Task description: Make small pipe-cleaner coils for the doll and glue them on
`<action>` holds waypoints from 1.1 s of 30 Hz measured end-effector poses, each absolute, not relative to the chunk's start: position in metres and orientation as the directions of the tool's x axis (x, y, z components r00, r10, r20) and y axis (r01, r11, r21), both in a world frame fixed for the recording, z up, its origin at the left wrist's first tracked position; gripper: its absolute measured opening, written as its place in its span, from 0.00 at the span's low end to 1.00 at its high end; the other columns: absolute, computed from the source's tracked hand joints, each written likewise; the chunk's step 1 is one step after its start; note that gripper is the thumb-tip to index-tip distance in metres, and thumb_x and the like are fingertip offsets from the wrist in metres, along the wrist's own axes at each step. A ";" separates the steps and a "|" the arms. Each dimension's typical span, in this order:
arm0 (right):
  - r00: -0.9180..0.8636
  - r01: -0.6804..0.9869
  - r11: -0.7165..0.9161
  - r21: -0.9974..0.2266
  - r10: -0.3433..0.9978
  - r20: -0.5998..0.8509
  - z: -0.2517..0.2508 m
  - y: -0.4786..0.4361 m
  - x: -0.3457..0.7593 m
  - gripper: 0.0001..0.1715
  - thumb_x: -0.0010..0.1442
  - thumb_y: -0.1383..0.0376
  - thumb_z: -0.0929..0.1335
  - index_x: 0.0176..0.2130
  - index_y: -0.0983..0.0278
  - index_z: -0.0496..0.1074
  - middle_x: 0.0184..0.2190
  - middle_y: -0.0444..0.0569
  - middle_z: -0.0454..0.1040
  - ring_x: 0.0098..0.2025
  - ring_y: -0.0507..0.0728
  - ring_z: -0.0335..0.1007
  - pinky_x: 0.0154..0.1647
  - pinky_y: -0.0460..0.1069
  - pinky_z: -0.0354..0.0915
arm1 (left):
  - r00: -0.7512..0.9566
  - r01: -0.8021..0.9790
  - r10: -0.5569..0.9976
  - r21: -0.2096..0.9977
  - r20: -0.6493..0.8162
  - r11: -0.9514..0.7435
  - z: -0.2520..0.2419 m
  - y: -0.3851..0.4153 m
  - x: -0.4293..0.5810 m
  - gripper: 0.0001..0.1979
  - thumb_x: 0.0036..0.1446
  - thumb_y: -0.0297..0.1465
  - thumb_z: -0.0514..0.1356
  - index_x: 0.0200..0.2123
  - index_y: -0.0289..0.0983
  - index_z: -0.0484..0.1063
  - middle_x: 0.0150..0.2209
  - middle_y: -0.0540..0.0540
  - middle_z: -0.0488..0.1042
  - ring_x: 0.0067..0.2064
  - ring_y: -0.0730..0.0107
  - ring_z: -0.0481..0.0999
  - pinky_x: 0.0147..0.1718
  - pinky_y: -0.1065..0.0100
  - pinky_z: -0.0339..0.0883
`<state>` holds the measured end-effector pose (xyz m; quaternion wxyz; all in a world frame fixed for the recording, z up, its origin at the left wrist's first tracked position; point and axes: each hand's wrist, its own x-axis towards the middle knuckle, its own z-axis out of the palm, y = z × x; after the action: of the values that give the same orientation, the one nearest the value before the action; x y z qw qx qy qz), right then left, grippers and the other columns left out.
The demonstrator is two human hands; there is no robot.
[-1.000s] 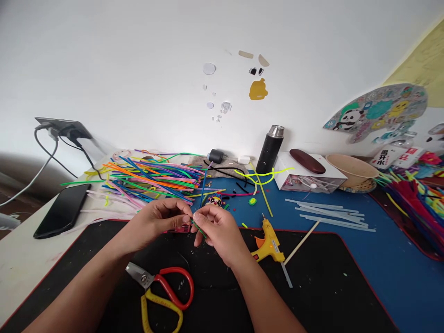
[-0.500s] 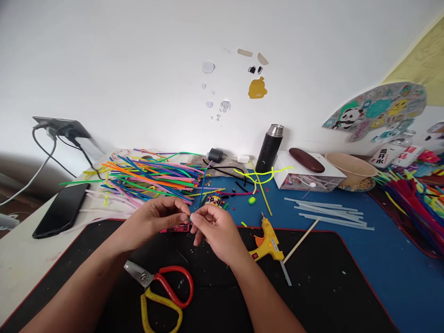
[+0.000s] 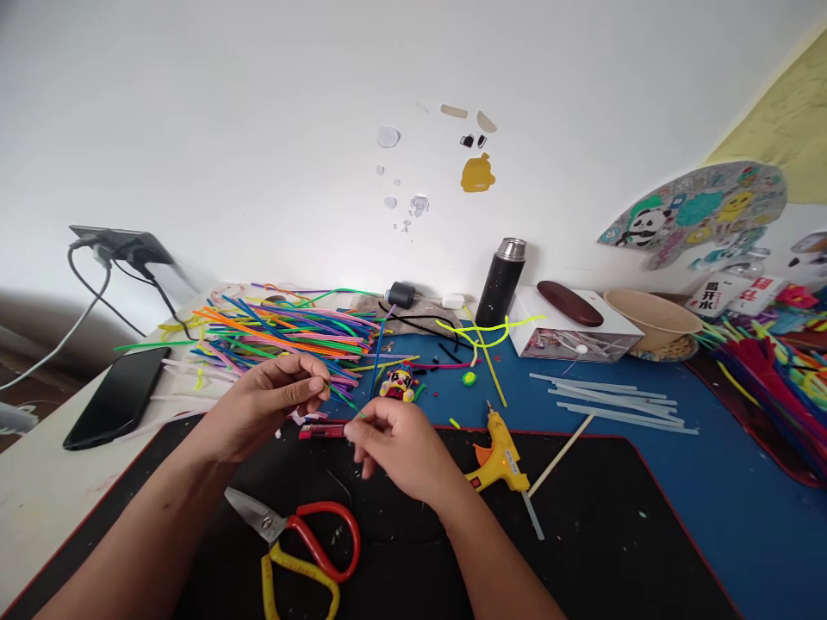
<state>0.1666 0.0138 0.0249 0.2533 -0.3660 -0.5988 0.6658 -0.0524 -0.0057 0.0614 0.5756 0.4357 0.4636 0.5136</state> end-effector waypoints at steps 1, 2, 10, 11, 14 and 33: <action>-0.638 0.128 -0.142 -0.981 0.746 -0.192 0.024 0.012 0.166 0.15 0.64 0.53 0.74 0.35 0.62 0.75 0.28 0.43 0.78 0.24 0.52 0.74 0.30 0.47 0.66 | 0.041 -0.183 0.996 0.979 -0.084 0.090 0.061 -0.005 -0.052 0.18 0.47 0.42 0.79 0.33 0.36 0.81 0.28 0.50 0.75 0.27 0.73 0.69 0.26 0.72 0.63; -0.658 0.148 -0.125 -0.981 0.728 -0.192 0.023 0.010 0.165 0.12 0.64 0.56 0.74 0.36 0.62 0.76 0.30 0.44 0.79 0.26 0.53 0.76 0.33 0.48 0.68 | 0.039 -0.173 0.996 0.981 -0.081 0.087 0.061 -0.005 -0.052 0.19 0.48 0.43 0.79 0.33 0.36 0.82 0.28 0.50 0.75 0.28 0.73 0.70 0.26 0.72 0.63; -0.503 0.059 -0.103 -0.993 0.856 -0.119 0.022 0.019 0.169 0.23 0.68 0.47 0.70 0.45 0.63 0.79 0.37 0.51 0.81 0.30 0.55 0.79 0.23 0.46 0.60 | 0.062 -0.083 0.997 0.995 -0.055 0.060 0.058 -0.006 -0.051 0.16 0.53 0.43 0.77 0.35 0.36 0.82 0.30 0.49 0.75 0.29 0.73 0.69 0.29 0.72 0.65; -0.496 0.027 -0.122 -0.992 0.860 -0.119 0.022 0.021 0.170 0.25 0.68 0.45 0.70 0.46 0.64 0.79 0.36 0.51 0.81 0.29 0.55 0.79 0.22 0.45 0.58 | 0.061 -0.058 0.997 0.997 -0.050 0.053 0.058 -0.006 -0.050 0.16 0.54 0.43 0.76 0.35 0.37 0.82 0.31 0.49 0.75 0.30 0.72 0.69 0.30 0.71 0.65; -0.506 -0.043 -0.163 -0.986 0.854 -0.119 0.023 0.021 0.170 0.28 0.68 0.42 0.69 0.46 0.64 0.78 0.34 0.50 0.80 0.27 0.54 0.79 0.20 0.45 0.57 | 0.048 0.017 0.999 1.000 -0.023 0.023 0.057 -0.006 -0.046 0.16 0.55 0.43 0.75 0.36 0.37 0.81 0.33 0.49 0.77 0.33 0.70 0.72 0.33 0.70 0.67; -0.372 0.108 0.037 -0.993 0.928 -0.006 0.028 0.016 0.169 0.16 0.65 0.51 0.72 0.41 0.61 0.79 0.25 0.44 0.73 0.25 0.54 0.67 0.26 0.49 0.63 | 0.129 -0.026 0.989 0.996 -0.078 0.082 0.048 -0.007 -0.034 0.19 0.53 0.42 0.75 0.40 0.37 0.76 0.34 0.49 0.77 0.33 0.69 0.75 0.33 0.68 0.72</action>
<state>0.1689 0.0160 0.0279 0.3709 -0.4199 -0.6171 0.5525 -0.0339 -0.0070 0.0483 0.5585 0.5027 0.4785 0.4543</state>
